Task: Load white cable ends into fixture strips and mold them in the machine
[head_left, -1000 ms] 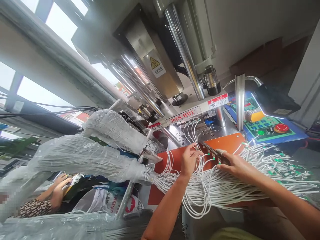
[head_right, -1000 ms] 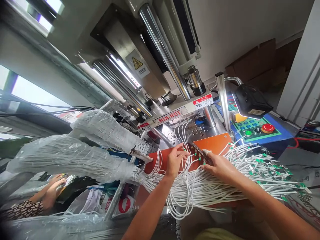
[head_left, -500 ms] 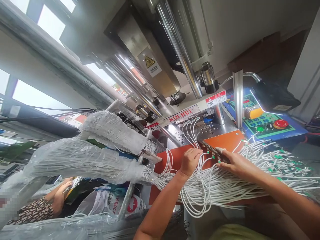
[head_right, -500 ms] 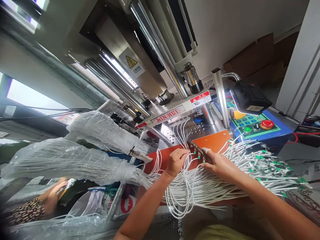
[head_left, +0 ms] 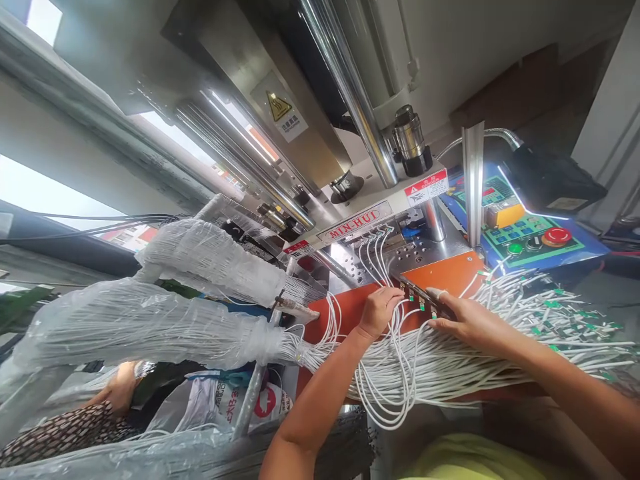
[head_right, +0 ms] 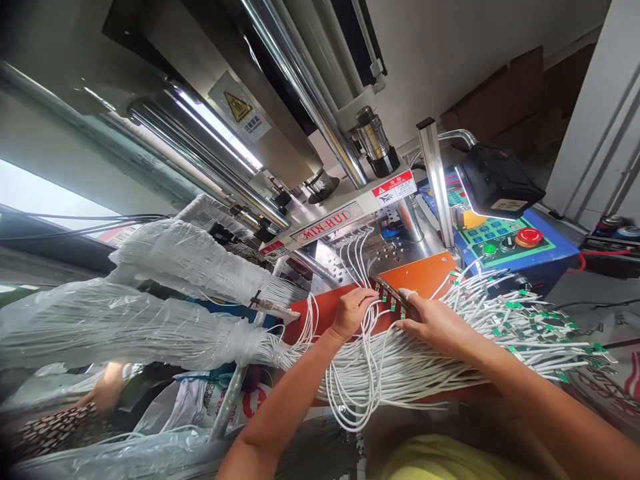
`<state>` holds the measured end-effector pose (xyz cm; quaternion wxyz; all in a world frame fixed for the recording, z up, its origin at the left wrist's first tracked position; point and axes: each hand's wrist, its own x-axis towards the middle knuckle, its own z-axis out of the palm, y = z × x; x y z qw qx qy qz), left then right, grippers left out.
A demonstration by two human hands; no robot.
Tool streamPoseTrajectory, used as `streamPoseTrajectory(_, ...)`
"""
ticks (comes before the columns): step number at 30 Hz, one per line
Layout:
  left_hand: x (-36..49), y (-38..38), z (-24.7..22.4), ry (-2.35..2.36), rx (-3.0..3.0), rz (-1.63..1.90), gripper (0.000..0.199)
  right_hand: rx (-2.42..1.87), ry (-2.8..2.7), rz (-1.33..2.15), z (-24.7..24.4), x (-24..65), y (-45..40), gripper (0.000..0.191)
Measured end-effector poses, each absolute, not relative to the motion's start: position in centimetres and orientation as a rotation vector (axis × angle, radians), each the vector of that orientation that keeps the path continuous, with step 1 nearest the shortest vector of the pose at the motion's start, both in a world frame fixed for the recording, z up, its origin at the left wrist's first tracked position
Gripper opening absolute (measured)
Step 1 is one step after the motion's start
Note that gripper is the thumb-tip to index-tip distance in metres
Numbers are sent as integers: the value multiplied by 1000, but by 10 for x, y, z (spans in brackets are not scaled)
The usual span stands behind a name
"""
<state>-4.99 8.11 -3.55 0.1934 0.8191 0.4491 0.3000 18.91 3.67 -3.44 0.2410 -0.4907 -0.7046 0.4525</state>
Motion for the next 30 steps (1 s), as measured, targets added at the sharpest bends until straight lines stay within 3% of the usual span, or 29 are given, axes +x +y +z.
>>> streamPoseTrajectory(9, -46, 83, -37, 1298, 2277, 859, 15, -1336, -1941, 1210, -36, 189, 38, 62)
streamPoseTrajectory(19, -41, 83, -40, 1303, 2247, 929, 7, -1562, -2227, 849, -22, 174, 27, 58)
streamPoseTrajectory(24, -31, 92, -38, 1226, 2344, 806, 6, -1760, -2569, 432, -2, 165, 14, 48)
streamPoseTrajectory(30, -30, 87, -29, 1168, 2273, 771, 4, -1705, -2725, 300, 26, 166, 44, 27)
